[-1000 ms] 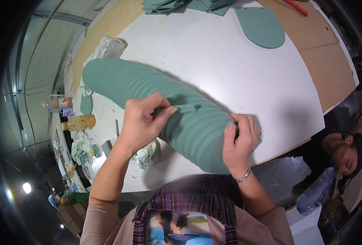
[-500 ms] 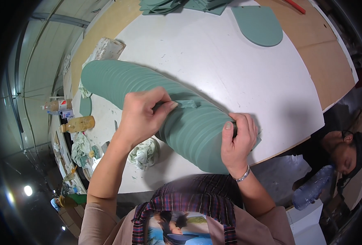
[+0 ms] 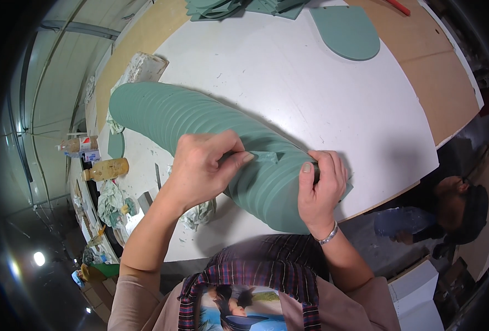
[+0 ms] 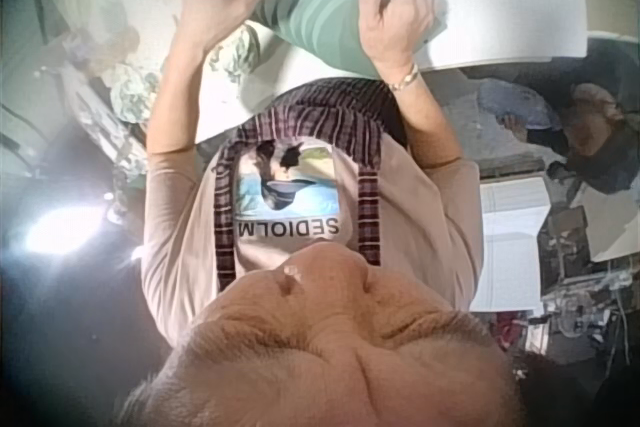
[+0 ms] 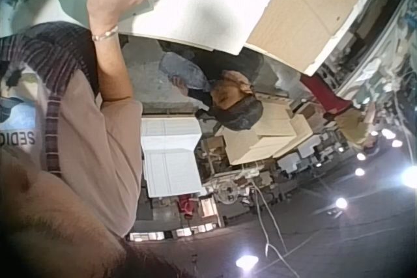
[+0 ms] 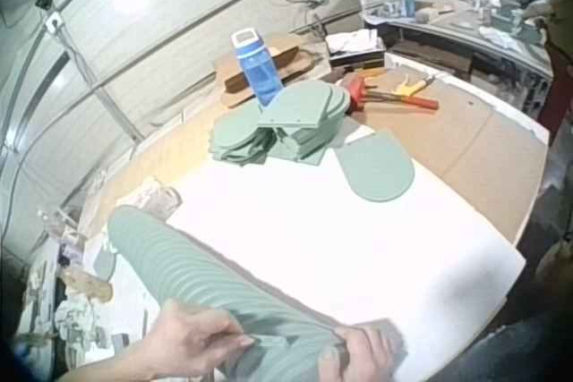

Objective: The person peels a strip of adhesive backing from a stack of green foam cushion components and then wipes the top foam piece with a cloth.

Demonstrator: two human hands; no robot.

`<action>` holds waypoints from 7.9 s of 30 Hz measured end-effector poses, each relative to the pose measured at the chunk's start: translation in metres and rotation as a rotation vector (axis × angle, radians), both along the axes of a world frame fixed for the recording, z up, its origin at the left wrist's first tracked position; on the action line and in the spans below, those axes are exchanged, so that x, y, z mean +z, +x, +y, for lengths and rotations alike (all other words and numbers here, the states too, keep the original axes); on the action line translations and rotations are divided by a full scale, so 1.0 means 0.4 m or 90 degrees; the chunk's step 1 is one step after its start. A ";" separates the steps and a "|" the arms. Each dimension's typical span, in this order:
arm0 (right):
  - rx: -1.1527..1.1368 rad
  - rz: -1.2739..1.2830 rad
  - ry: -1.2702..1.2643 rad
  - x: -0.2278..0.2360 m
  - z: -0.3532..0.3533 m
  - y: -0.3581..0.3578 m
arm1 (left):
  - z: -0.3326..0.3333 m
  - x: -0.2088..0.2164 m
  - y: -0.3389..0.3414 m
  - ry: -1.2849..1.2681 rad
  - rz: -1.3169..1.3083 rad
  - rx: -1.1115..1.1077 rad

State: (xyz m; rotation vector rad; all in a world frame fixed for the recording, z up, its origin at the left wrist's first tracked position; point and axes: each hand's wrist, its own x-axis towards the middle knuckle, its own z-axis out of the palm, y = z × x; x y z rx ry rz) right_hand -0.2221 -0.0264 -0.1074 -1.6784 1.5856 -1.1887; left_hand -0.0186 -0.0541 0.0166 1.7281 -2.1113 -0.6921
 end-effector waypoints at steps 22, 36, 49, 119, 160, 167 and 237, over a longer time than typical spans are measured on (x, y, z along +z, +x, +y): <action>-0.001 0.003 -0.002 0.002 0.001 -0.002 | 0.009 0.016 0.031 0.028 0.035 0.044; 0.003 -0.003 0.001 0.000 0.001 -0.001 | 0.009 -0.014 0.032 0.017 0.049 0.087; 0.007 -0.008 0.003 0.001 0.008 0.006 | 0.088 -0.018 0.076 -0.013 0.071 0.145; -0.077 0.009 -0.043 -0.019 0.019 0.026 | 0.446 -0.021 0.098 -0.036 0.537 0.307; -0.073 0.044 -0.010 -0.004 0.034 0.026 | 0.100 -0.014 0.117 0.058 0.276 0.125; -0.043 0.024 -0.018 0.011 0.028 0.024 | 0.024 0.022 0.142 0.176 0.314 0.025; -0.020 -0.004 -0.001 0.002 0.015 0.010 | -0.012 0.020 0.151 0.199 0.135 0.066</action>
